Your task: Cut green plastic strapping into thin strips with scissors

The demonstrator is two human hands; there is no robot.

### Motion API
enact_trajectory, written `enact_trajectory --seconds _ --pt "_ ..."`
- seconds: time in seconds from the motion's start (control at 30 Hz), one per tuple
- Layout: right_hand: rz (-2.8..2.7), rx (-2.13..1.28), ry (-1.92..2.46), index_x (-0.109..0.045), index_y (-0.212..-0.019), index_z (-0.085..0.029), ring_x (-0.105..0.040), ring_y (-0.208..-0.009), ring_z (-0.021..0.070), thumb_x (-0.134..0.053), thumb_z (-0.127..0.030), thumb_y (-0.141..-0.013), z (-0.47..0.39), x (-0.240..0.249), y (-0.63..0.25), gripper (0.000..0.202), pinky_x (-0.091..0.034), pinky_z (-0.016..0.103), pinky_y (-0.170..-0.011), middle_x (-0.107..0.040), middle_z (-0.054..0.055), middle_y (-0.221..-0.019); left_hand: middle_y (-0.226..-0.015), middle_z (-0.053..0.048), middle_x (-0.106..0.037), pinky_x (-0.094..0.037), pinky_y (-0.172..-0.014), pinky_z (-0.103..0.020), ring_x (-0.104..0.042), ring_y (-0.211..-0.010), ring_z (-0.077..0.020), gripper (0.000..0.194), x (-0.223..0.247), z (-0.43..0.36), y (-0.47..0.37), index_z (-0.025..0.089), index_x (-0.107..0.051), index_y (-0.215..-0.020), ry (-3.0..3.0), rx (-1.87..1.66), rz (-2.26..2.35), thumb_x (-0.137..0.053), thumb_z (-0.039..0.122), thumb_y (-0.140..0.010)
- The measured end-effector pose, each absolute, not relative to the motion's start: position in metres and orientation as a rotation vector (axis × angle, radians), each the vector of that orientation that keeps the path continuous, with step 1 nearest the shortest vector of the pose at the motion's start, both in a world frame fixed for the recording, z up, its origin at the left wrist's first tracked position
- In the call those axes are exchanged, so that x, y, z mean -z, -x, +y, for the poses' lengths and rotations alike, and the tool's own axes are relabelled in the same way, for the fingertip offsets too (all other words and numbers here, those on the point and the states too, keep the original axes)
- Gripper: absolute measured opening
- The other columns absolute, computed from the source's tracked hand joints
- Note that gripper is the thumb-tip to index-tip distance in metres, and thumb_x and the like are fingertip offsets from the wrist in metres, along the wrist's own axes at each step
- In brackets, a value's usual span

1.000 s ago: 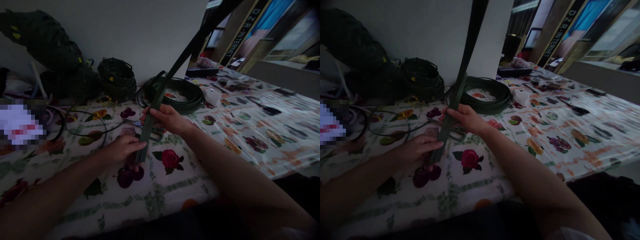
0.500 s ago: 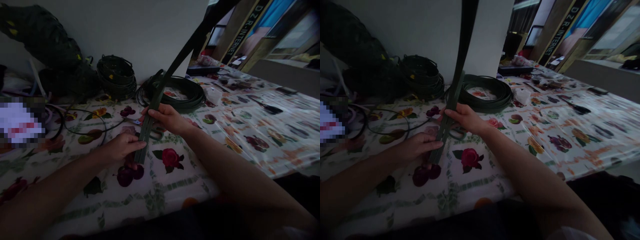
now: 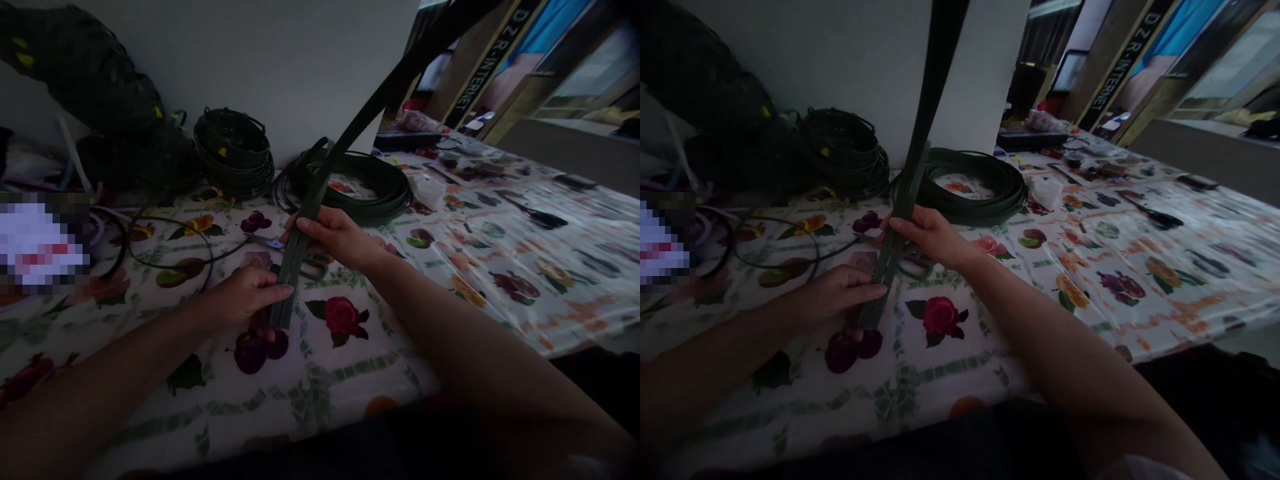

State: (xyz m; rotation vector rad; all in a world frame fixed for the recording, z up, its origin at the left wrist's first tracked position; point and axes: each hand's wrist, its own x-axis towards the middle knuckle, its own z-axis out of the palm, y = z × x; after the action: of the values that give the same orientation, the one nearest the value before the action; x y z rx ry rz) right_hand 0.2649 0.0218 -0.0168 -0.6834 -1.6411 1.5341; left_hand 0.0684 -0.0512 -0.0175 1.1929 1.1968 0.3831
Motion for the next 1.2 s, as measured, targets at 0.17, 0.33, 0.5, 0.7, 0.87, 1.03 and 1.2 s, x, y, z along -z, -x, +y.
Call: enact_trajectory --seconds 0.17,0.33,0.5,0.7,0.87,1.03,1.2 --pt "-1.636 -1.516 0.75 -0.067 -0.091 -0.013 -0.036 -0.041 0.0054 -0.066 -0.044 -0.089 0.0218 0.0155 -0.2635 0.031 -0.027 0.017 -0.035 -0.049 -0.006 -0.054 -0.055 -0.003 -0.067 -0.045 -0.038 -0.021 -0.062 -0.041 -0.0142 0.031 0.0167 -0.0514 -0.0664 0.015 -0.063 -0.065 -1.204 -0.363 1.15 -0.063 0.038 -0.086" --pt "-1.604 -1.52 0.729 -0.068 -0.093 -0.011 -0.04 -0.043 0.0062 -0.067 -0.045 -0.088 0.0215 0.0167 -0.2618 0.034 -0.029 0.017 -0.036 -0.051 -0.005 -0.056 -0.06 -0.003 -0.07 -0.044 -0.037 -0.019 -0.062 -0.041 -0.0124 0.031 0.0159 -0.0509 -0.0642 0.014 -0.065 -0.069 -1.207 -0.338 1.132 -0.062 0.04 -0.087" --pt "-1.66 -1.481 0.724 -0.069 -0.099 -0.012 -0.039 -0.046 0.0056 -0.065 -0.045 -0.09 0.0239 0.0208 -0.2632 0.035 -0.027 0.017 -0.037 -0.054 -0.002 -0.065 -0.058 -0.003 -0.069 -0.045 -0.038 -0.02 -0.061 -0.039 -0.0131 0.032 0.015 -0.0508 -0.0653 0.014 -0.065 -0.069 -1.196 -0.316 1.15 -0.064 0.042 -0.084" --pt "-1.633 -1.48 0.719 -0.069 -0.097 -0.012 -0.041 -0.048 0.0053 -0.066 -0.045 -0.089 0.0235 0.0202 -0.2631 0.034 -0.028 0.017 -0.038 -0.06 0.0 -0.073 -0.057 -0.003 -0.067 -0.042 -0.036 -0.02 -0.061 -0.038 -0.0139 0.033 0.0154 -0.0508 -0.0654 0.014 -0.063 -0.068 -1.183 -0.331 1.158 -0.066 0.044 -0.082" --pt "-1.647 -1.467 0.718 -0.07 -0.099 -0.011 -0.038 -0.047 0.0051 -0.064 -0.045 -0.09 0.0221 0.0173 -0.2637 0.035 -0.026 0.018 -0.038 -0.061 0.001 -0.074 -0.059 -0.004 -0.069 -0.046 -0.039 -0.02 -0.063 -0.041 -0.0136 0.034 0.0149 -0.051 -0.0655 0.014 -0.064 -0.069 -1.193 -0.324 1.153 -0.065 0.044 -0.083" --pt "-1.634 -1.475 0.728 -0.07 -0.096 -0.012 -0.039 -0.047 0.0053 -0.066 -0.046 -0.088 0.0219 0.0169 -0.2623 0.036 -0.026 0.018 -0.038 -0.062 0.002 -0.074 -0.06 -0.004 -0.069 -0.045 -0.039 -0.02 -0.063 -0.041 -0.0131 0.034 0.0151 -0.051 -0.0648 0.013 -0.065 -0.068 -1.213 -0.305 1.14 -0.064 0.043 -0.084" --pt "-1.592 -1.442 0.747 -0.07 -0.092 -0.012 -0.041 -0.046 0.0055 -0.066 -0.045 -0.087 0.0225 0.0201 -0.2588 0.034 -0.028 0.018 -0.038 -0.059 -0.001 -0.067 -0.057 -0.002 -0.067 -0.044 -0.039 -0.02 -0.062 -0.041 -0.0128 0.033 0.0173 -0.0502 -0.0647 0.015 -0.063 -0.067 -1.199 -0.332 1.15 -0.064 0.042 -0.084"
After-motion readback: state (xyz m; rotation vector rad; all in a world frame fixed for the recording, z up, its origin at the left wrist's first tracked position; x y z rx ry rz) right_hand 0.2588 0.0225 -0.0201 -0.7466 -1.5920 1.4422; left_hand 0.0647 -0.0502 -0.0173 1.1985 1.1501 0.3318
